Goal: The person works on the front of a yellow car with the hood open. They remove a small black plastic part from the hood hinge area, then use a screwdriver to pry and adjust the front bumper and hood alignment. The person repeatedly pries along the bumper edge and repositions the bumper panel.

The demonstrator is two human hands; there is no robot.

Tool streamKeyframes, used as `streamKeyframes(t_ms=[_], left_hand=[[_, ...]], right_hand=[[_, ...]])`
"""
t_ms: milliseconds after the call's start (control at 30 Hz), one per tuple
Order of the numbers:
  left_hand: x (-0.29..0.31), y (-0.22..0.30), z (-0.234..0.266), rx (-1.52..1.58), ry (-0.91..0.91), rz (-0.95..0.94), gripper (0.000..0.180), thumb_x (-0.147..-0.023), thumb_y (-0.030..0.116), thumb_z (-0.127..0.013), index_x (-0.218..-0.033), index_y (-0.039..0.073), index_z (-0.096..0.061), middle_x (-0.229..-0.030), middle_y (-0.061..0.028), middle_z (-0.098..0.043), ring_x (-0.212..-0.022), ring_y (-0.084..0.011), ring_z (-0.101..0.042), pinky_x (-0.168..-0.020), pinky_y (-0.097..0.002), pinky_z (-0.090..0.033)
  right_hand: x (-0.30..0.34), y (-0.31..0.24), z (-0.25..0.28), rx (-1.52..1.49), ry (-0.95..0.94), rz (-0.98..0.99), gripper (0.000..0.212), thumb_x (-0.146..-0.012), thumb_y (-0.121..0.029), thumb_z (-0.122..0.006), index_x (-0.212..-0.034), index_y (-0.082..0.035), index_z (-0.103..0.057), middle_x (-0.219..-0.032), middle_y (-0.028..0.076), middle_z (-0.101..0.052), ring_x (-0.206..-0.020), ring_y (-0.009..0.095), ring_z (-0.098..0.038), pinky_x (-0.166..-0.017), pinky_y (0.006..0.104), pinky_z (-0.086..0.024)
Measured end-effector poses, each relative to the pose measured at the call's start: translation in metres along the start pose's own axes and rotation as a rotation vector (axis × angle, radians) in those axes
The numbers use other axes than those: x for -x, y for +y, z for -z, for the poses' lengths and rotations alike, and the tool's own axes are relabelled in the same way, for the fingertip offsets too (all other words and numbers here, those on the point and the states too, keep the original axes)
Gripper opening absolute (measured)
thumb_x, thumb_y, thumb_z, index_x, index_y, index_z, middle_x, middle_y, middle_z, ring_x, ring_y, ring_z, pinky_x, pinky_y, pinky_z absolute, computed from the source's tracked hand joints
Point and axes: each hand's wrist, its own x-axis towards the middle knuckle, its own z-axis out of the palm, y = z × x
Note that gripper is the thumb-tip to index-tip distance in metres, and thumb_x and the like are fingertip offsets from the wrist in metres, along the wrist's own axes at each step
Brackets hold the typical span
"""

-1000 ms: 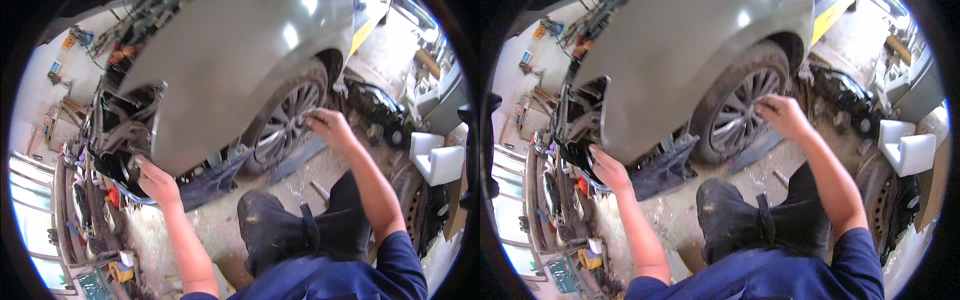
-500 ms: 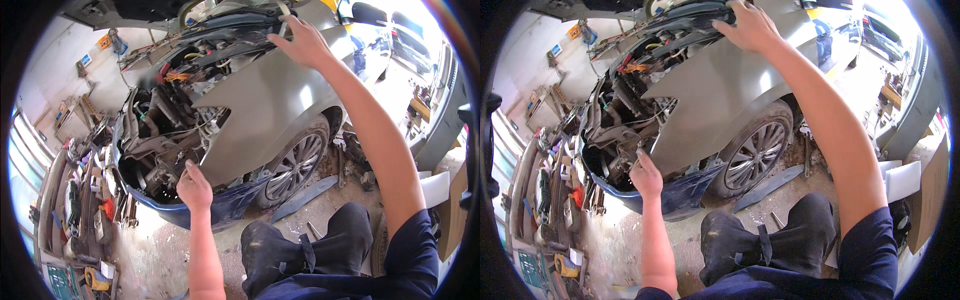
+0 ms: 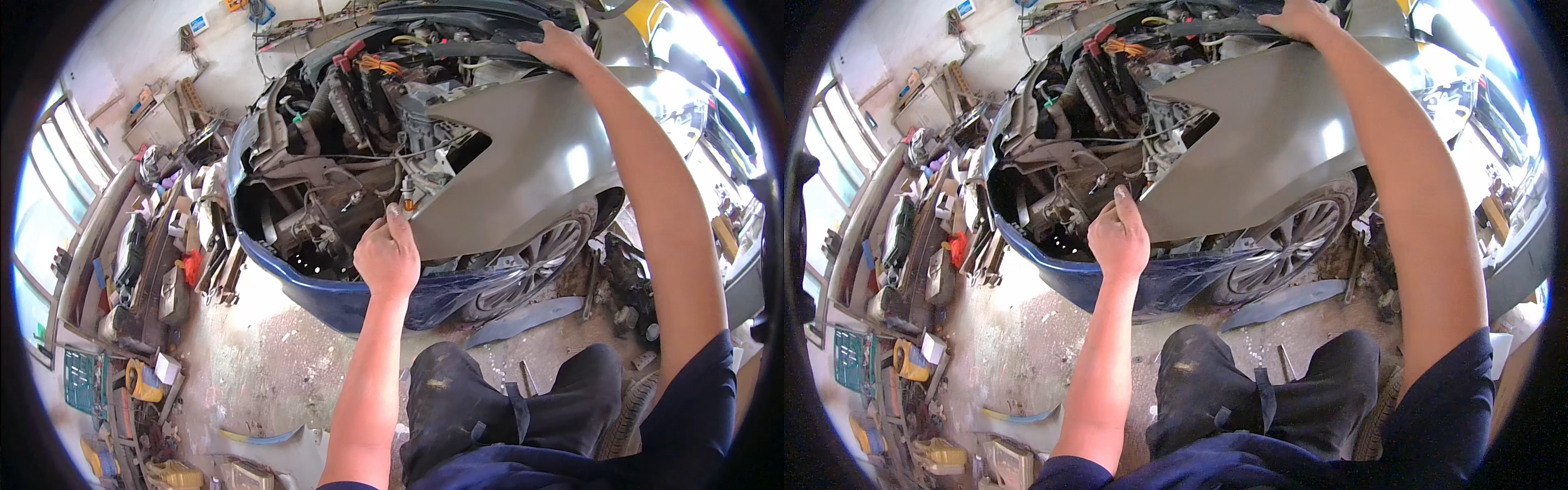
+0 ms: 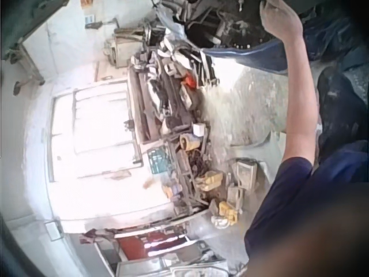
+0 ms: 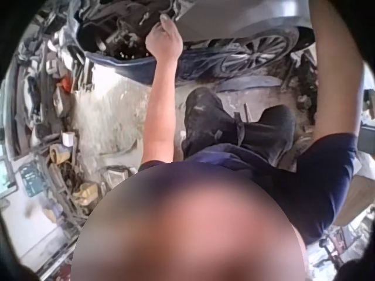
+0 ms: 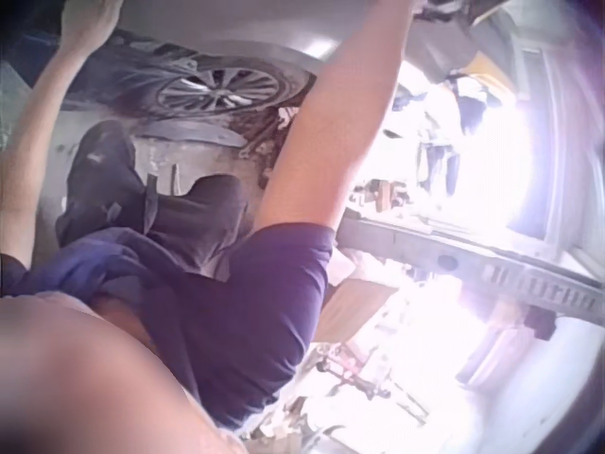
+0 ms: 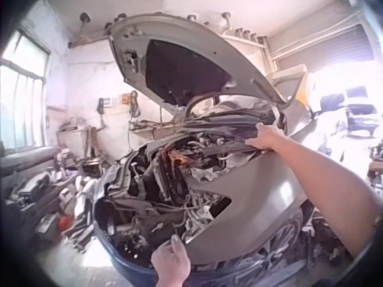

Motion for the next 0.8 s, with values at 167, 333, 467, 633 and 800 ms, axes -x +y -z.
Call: streamKeyframes(t_ms=[167,333,467,633,800], left_hand=[[-0.001,0.002,0.001,0.043,-0.010,0.014,0.066,-0.118,0.037,-0.046,-0.071,-0.005,-0.065,-0.075,-0.0217,-0.068,-0.067,-0.0464,-0.066,-0.064,-0.0519,-0.050],[-0.004,0.003,0.000,0.074,0.035,-0.038,0.068,-0.118,0.038,-0.048,-0.071,-0.007,-0.064,-0.074,-0.0260,-0.067,-0.064,-0.0479,-0.065,-0.062,-0.0515,-0.049],[0.000,-0.001,0.002,0.015,-0.014,0.039,0.057,-0.117,0.035,-0.051,-0.078,-0.001,-0.074,-0.077,-0.0195,-0.070,-0.070,-0.0455,-0.069,-0.064,-0.0535,-0.053],[-0.003,-0.008,0.001,0.053,-0.074,0.068,0.067,-0.118,0.043,-0.047,-0.083,-0.006,-0.075,-0.084,-0.0249,-0.076,-0.077,-0.0482,-0.073,-0.069,-0.0532,-0.055],[-0.002,-0.007,0.000,0.081,-0.073,0.100,0.079,-0.118,0.056,-0.043,-0.099,-0.012,-0.077,-0.094,-0.0284,-0.080,-0.086,-0.0475,-0.077,-0.076,-0.0498,-0.058]], right_hand=[[-0.003,-0.002,0.008,-0.040,0.009,0.031,0.083,-0.092,-0.058,-0.080,-0.143,0.004,-0.061,-0.125,0.026,-0.077,-0.117,0.041,-0.074,-0.103,0.0482,-0.057],[0.038,-0.006,0.042,-0.019,0.221,0.129,0.045,-0.084,-0.026,-0.080,-0.116,0.004,-0.073,-0.102,0.022,-0.080,-0.101,0.039,-0.077,-0.093,0.0471,-0.060],[0.105,0.017,0.072,-0.374,0.580,0.231,0.069,-0.080,-0.028,-0.087,-0.136,0.006,-0.067,-0.102,0.024,-0.080,-0.098,0.037,-0.078,-0.091,0.0473,-0.062],[0.264,0.078,0.072,-1.047,0.383,-0.252,0.054,-0.098,-0.035,-0.082,-0.137,0.000,-0.067,-0.098,0.000,-0.071,-0.083,0.008,-0.061,-0.072,0.0251,-0.048],[0.411,0.090,-0.005,-1.071,0.177,-0.805,0.093,-0.087,-0.037,-0.089,-0.166,-0.009,-0.047,-0.128,0.011,-0.074,-0.119,0.027,-0.068,-0.095,0.0472,-0.053]])
